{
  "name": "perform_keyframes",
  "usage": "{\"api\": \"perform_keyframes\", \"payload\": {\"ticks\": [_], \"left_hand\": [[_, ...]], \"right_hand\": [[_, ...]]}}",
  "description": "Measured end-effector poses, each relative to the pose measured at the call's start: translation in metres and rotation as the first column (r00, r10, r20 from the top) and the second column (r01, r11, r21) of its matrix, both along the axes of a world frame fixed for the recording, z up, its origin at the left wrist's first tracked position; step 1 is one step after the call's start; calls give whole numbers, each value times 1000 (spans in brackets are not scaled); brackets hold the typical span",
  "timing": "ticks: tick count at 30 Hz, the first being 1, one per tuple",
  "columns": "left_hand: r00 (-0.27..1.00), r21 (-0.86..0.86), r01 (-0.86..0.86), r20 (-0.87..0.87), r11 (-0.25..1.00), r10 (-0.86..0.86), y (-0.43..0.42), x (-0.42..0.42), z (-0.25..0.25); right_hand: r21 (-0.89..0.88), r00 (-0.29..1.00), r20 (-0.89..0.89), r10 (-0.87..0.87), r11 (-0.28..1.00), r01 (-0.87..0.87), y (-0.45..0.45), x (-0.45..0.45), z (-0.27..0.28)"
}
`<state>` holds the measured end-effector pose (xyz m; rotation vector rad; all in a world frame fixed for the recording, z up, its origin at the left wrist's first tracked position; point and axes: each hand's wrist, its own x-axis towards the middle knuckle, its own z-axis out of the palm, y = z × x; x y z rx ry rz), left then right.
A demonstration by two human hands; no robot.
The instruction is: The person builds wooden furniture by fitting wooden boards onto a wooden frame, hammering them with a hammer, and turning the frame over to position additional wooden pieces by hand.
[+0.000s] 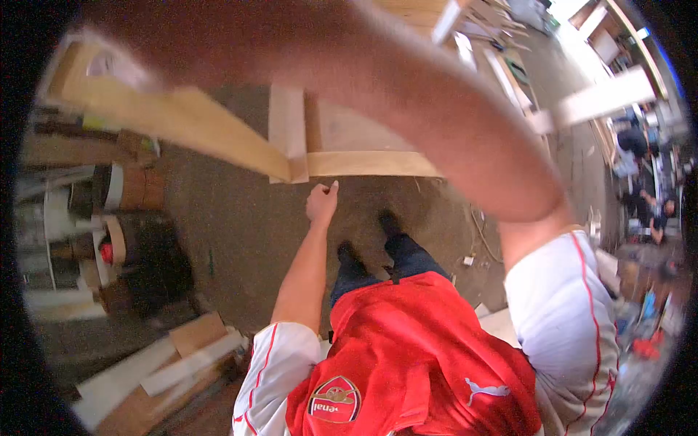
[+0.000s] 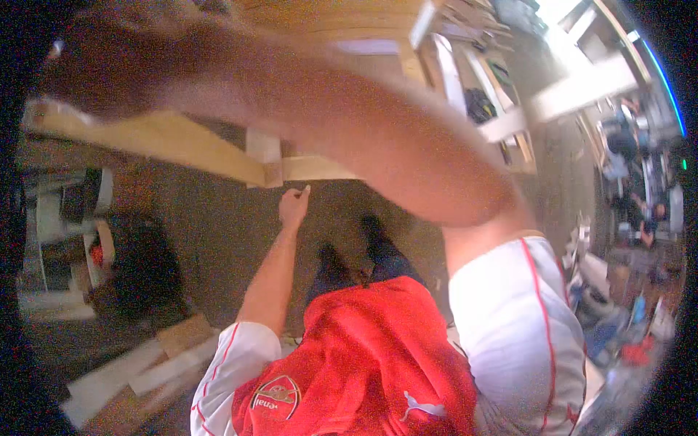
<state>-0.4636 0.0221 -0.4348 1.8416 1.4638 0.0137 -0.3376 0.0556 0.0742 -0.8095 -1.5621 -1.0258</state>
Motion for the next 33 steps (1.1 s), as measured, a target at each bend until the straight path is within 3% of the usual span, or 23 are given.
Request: {"api": "perform_keyframes", "payload": {"ticks": [2,5,6,8,9,11,14,17,19,23,26,29,33], "left_hand": [[994,10,110,12,994,-111,-8,9,20],[925,268,362,16,893,-380,-18,29,16],[886,360,429,12,828,-464,-20,38,15],[795,529,520,-12,671,-607,-29,53,18],[756,518,569,-24,638,-655,-34,64,21],[674,504,653,-46,565,-738,-46,89,20],[549,520,747,-130,415,-826,-70,133,3],[524,474,787,-176,395,-833,-107,180,-3],[529,497,782,-206,378,-823,-130,208,1],[561,637,708,-245,306,-791,-149,253,-26],[500,619,743,-262,254,-825,-149,273,-55],[516,726,667,-289,167,-806,-144,271,-74],[560,774,622,-337,116,-757,-143,277,-85]], "right_hand": [[-54,993,-117,-31,998,25,-37,9,-45],[-295,906,-394,-151,955,31,-101,40,-170],[-567,843,-426,-327,823,33,-133,50,-230],[-816,681,-396,-615,576,46,-198,73,-349],[-914,506,-373,-778,401,-58,-232,80,-393],[-947,383,-320,-867,302,-108,-299,104,-465],[-983,243,-173,-954,153,-98,-357,140,-500],[-968,251,-252,-935,246,-56,-383,189,-512],[-963,328,-259,-908,268,-18,-389,216,-522],[-950,435,-276,-857,312,14,-388,269,-552],[-943,494,-147,-857,273,192,-392,288,-553],[-912,599,-135,-789,335,236,-391,316,-579],[-853,735,-266,-624,507,122,-382,357,-611]]}}
